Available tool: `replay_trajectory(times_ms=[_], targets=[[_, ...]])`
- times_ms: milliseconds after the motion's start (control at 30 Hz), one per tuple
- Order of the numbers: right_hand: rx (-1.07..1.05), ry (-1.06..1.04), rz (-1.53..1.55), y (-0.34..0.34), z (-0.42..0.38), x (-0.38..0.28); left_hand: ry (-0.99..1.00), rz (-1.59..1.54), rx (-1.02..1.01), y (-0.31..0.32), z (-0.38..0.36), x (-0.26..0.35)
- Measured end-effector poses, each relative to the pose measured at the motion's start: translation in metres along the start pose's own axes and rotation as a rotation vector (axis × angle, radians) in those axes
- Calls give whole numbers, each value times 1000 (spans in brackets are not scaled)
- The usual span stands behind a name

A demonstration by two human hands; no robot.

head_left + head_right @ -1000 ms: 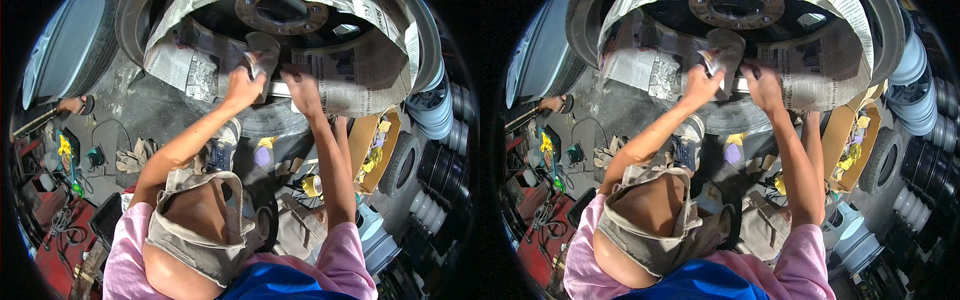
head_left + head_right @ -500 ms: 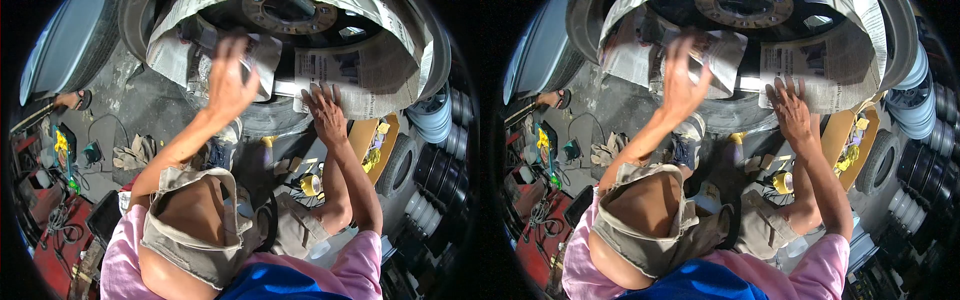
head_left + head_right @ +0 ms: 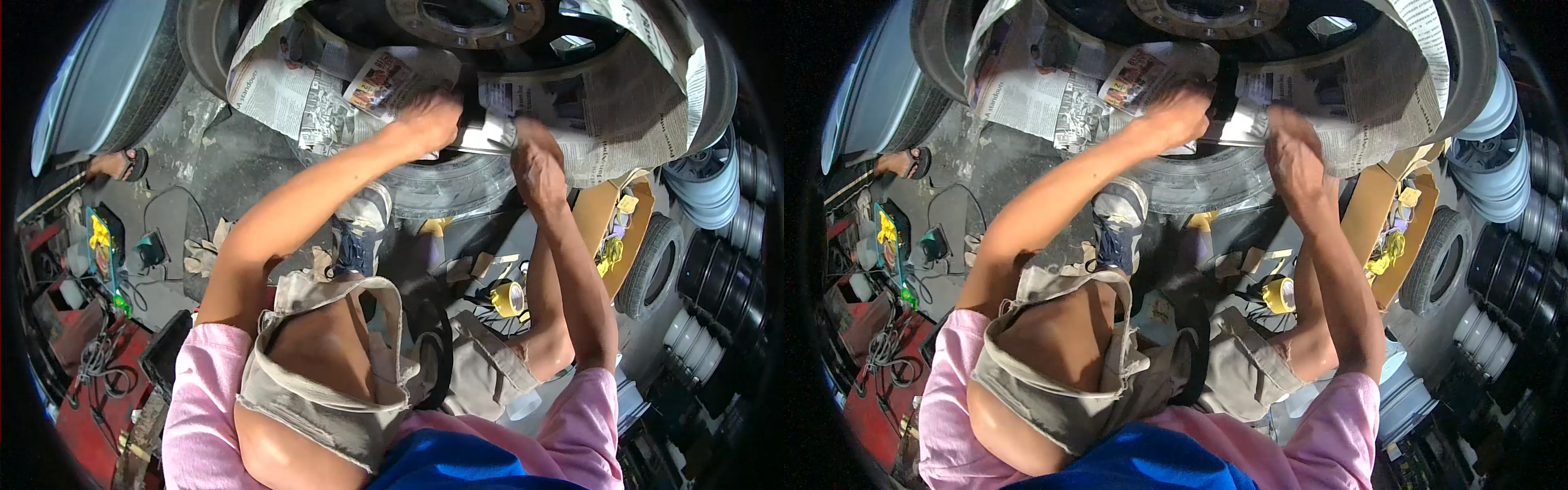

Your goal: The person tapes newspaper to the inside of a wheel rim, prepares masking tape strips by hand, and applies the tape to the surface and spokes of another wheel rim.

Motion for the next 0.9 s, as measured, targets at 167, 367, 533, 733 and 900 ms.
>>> replay_trajectory(times_ms=[167, 367, 533, 733, 900], targets=[[132, 65, 109, -20, -3, -8, 104, 57, 650, 4, 33, -15], [190, -2, 97, -22, -13, -4, 102, 293, 477, 15, 87, -5], [96, 147, 240, -8, -17, 12, 31, 321, 394, 26, 104, -6], [19, -5, 10, -29, -7, -43, 225, 205, 584, 19, 93, 2], [70, -178, -19, -14, -2, -50, 87, 25, 431, 25, 90, -5]])
Point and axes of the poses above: each hand's wrist, its own z-axis towards the middle knuckle, its own y-axis out of the palm, x = y × z, the point moved 9 cm from there along z, towards the middle knuckle, and after that the axes turned 15 degrees about z, right-handed, at the moved point
